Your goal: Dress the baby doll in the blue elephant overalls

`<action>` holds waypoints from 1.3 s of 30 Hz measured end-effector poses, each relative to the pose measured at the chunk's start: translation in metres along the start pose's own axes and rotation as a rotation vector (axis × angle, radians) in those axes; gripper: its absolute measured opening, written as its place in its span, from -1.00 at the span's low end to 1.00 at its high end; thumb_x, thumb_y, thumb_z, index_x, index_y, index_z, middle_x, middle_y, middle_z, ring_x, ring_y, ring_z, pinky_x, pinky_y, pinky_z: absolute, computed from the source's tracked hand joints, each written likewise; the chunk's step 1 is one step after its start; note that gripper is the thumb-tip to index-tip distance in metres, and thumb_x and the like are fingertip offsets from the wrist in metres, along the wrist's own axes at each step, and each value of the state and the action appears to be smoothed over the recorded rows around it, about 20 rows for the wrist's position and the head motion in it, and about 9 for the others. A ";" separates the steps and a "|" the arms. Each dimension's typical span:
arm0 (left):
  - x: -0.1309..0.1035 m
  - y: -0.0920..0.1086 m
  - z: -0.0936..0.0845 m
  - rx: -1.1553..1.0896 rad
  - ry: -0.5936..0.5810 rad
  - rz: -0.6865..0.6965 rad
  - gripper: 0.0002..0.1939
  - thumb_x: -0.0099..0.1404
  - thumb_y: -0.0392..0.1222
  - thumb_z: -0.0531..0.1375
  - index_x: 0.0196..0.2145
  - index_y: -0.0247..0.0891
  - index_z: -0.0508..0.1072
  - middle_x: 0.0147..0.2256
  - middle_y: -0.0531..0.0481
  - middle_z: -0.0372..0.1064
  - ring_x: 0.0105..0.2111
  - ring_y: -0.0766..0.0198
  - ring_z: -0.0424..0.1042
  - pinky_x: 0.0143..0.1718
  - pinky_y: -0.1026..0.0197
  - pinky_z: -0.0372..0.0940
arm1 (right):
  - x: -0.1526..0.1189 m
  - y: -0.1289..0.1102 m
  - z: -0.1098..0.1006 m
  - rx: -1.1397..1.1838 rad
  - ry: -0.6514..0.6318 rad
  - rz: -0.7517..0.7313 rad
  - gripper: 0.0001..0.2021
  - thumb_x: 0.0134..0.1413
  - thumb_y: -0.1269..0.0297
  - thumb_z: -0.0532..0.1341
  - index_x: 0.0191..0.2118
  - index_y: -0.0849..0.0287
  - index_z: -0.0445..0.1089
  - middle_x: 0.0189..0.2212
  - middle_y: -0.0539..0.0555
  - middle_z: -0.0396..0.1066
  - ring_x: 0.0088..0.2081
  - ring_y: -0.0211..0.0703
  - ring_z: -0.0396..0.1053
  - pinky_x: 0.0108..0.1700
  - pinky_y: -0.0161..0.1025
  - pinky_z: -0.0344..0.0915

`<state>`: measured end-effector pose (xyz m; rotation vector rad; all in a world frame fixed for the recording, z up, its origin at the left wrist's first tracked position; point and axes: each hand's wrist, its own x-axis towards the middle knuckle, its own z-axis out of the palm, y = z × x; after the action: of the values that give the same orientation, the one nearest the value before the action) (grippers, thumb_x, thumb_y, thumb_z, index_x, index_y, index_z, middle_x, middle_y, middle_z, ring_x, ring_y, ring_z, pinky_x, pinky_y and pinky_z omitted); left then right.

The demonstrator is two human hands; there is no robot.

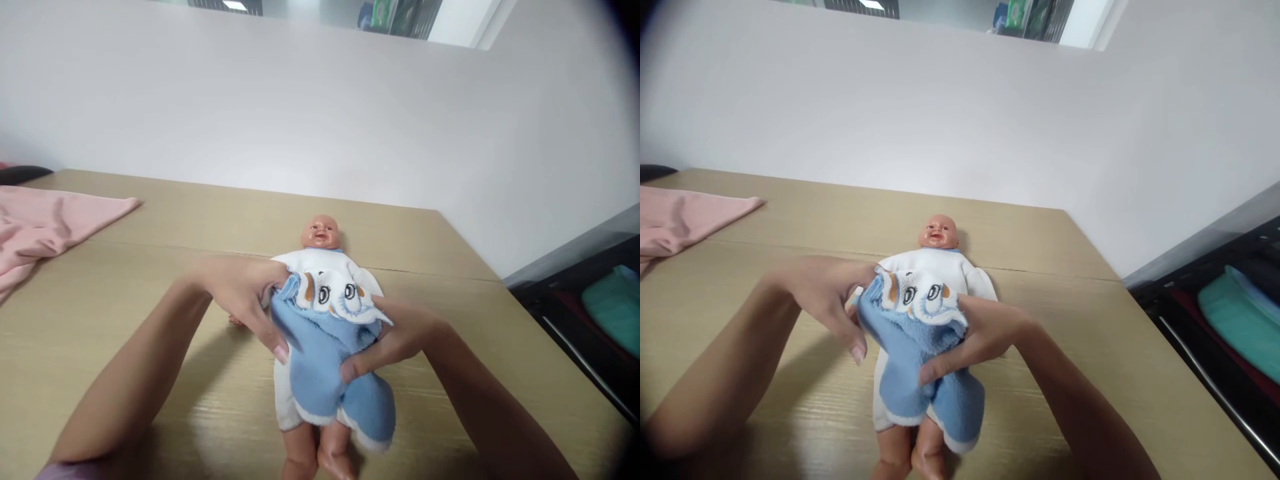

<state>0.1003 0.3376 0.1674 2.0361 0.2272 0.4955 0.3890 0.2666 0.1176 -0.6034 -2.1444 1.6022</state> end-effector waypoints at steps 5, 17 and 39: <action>0.010 0.002 0.014 0.017 -0.233 -0.028 -0.71 0.23 0.01 0.58 -0.28 -0.21 0.68 -0.46 -0.02 0.60 -0.46 0.16 0.58 -0.42 0.29 0.54 | -0.010 0.000 -0.004 0.073 0.120 0.058 -0.40 0.09 -0.04 0.59 0.20 0.06 0.62 0.11 0.14 0.67 0.20 0.19 0.58 0.31 0.03 0.49; 0.011 0.005 0.014 -0.075 -0.295 -0.200 -0.69 0.22 -0.02 0.58 -0.25 -0.31 0.71 -0.43 -0.01 0.64 -0.39 0.16 0.65 -0.28 0.28 0.61 | -0.009 -0.001 -0.008 0.033 -0.003 0.152 -0.20 -0.05 -0.06 0.65 0.30 0.09 0.56 0.21 0.16 0.60 0.35 0.23 0.46 0.40 -0.01 0.39; -0.050 0.035 0.102 -0.233 0.186 -0.327 -0.62 0.32 0.00 0.45 0.01 -0.24 0.65 -0.16 -0.12 0.69 -0.13 0.04 0.68 -0.11 0.13 0.62 | -0.039 -0.042 0.062 0.061 0.211 0.092 -0.55 0.03 0.18 0.58 0.06 0.10 0.64 -0.03 0.08 0.68 0.09 0.14 0.62 0.16 -0.09 0.56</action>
<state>0.0986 0.2211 0.1418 1.6852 0.5778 0.4801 0.3829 0.1850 0.1395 -0.8226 -1.9336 1.5679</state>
